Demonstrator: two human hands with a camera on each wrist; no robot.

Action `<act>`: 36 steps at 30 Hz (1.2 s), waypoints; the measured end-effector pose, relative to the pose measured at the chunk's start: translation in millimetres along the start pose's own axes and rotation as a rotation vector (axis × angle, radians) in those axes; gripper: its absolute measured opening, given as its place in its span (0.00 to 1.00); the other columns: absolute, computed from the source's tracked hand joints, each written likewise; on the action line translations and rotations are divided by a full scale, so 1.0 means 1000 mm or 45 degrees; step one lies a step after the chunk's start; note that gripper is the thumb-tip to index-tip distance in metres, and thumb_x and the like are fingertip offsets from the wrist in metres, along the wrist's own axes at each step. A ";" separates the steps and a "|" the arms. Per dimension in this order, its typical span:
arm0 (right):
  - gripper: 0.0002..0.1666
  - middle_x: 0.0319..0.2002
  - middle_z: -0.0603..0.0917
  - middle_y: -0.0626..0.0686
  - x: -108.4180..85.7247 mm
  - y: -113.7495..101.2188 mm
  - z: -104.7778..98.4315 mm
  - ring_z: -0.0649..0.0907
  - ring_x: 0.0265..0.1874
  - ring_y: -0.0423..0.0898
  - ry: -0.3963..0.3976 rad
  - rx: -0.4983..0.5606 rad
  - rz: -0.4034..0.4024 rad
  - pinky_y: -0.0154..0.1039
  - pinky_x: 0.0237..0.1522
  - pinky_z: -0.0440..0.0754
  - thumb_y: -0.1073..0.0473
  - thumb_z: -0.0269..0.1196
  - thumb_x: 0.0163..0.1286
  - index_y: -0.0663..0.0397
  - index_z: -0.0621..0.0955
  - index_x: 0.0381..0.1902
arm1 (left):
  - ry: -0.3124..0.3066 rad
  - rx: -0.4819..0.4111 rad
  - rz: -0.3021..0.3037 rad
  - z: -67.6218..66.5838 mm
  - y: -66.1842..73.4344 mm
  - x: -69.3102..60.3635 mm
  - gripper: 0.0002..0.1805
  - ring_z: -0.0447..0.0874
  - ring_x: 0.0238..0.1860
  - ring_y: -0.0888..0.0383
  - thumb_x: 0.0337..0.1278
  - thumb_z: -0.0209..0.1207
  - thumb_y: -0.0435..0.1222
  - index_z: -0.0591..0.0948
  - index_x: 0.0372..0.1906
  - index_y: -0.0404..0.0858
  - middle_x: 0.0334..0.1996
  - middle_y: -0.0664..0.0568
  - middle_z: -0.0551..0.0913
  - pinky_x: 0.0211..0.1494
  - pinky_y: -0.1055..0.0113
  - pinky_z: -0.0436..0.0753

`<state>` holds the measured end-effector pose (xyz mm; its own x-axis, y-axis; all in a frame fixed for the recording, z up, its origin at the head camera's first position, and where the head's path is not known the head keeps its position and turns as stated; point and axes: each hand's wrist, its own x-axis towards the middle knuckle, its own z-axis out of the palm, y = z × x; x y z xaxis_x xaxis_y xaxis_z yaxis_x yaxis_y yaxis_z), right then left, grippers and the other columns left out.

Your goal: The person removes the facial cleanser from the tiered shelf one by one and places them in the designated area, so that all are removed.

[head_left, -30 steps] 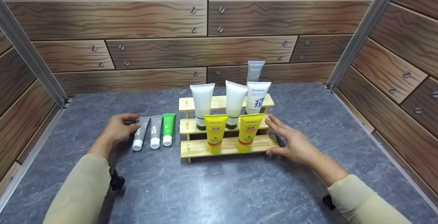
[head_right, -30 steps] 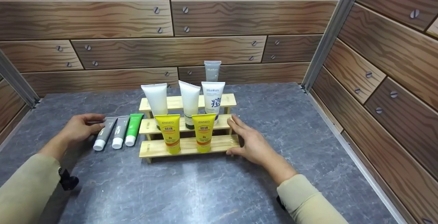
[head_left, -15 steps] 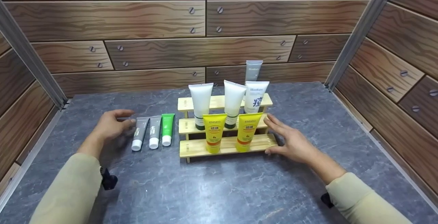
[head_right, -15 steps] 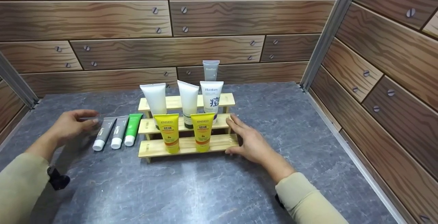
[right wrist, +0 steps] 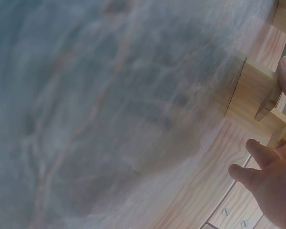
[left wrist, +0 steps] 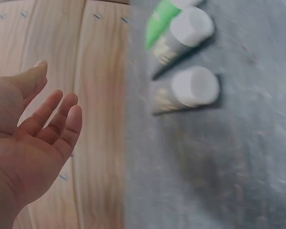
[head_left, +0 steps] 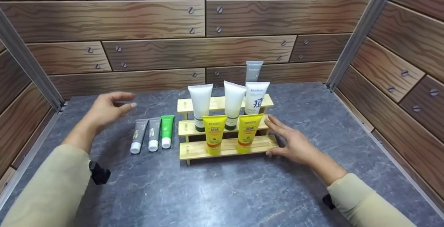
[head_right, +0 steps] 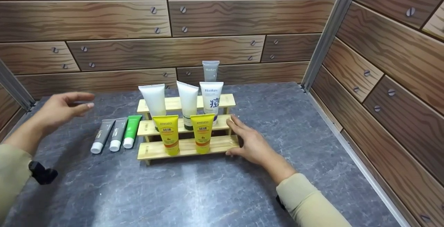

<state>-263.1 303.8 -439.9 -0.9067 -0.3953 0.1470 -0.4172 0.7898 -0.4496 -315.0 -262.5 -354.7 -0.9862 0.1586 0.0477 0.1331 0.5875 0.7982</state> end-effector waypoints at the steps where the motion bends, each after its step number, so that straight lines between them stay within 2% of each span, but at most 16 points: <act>1: 0.62 0.85 0.50 0.48 0.000 0.000 0.000 0.64 0.77 0.67 -0.005 0.001 0.003 0.69 0.74 0.62 0.44 0.80 0.59 0.41 0.61 0.85 | 0.002 0.012 0.011 -0.002 0.006 0.000 0.28 0.81 0.57 0.47 0.77 0.63 0.40 0.76 0.73 0.32 0.67 0.35 0.79 0.49 0.72 0.84; 8: 0.62 0.86 0.50 0.48 0.000 0.000 0.000 0.64 0.78 0.67 -0.005 0.003 -0.001 0.69 0.74 0.61 0.44 0.80 0.59 0.42 0.60 0.85 | 0.027 0.072 0.137 -0.009 0.055 0.004 0.26 0.83 0.57 0.49 0.75 0.65 0.44 0.80 0.70 0.36 0.65 0.40 0.82 0.51 0.71 0.82; 15: 0.62 0.85 0.52 0.51 0.000 0.001 0.001 0.65 0.77 0.66 0.013 -0.005 -0.047 0.68 0.74 0.62 0.45 0.80 0.59 0.45 0.62 0.85 | -0.018 0.069 0.213 -0.005 0.106 0.011 0.25 0.82 0.60 0.50 0.74 0.66 0.46 0.82 0.69 0.40 0.66 0.44 0.82 0.61 0.57 0.81; 25: 0.61 0.85 0.53 0.51 0.001 0.002 0.001 0.65 0.77 0.67 0.018 -0.010 -0.048 0.69 0.74 0.62 0.43 0.80 0.60 0.44 0.62 0.84 | -0.082 0.081 0.395 0.019 0.165 0.027 0.23 0.82 0.63 0.51 0.73 0.67 0.41 0.82 0.68 0.38 0.64 0.46 0.84 0.69 0.55 0.78; 30: 0.61 0.85 0.53 0.51 0.001 0.002 0.001 0.65 0.77 0.67 0.021 -0.018 -0.044 0.69 0.74 0.63 0.43 0.80 0.59 0.44 0.62 0.84 | -0.128 0.026 0.417 0.035 0.186 0.033 0.23 0.83 0.62 0.53 0.73 0.67 0.38 0.82 0.67 0.37 0.63 0.47 0.85 0.68 0.58 0.80; 36: 0.61 0.85 0.53 0.51 0.002 0.002 0.000 0.65 0.77 0.67 0.014 -0.016 -0.040 0.68 0.74 0.62 0.43 0.80 0.59 0.45 0.62 0.84 | -0.173 -0.016 0.416 0.056 0.202 0.037 0.22 0.84 0.59 0.54 0.72 0.67 0.37 0.82 0.67 0.38 0.62 0.48 0.85 0.65 0.60 0.81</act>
<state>-265.4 304.8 -440.8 -0.8939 -0.4146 0.1706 -0.4460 0.7831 -0.4334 -319.4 -93.2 -225.4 -0.8695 0.4412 0.2219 0.4372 0.4789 0.7612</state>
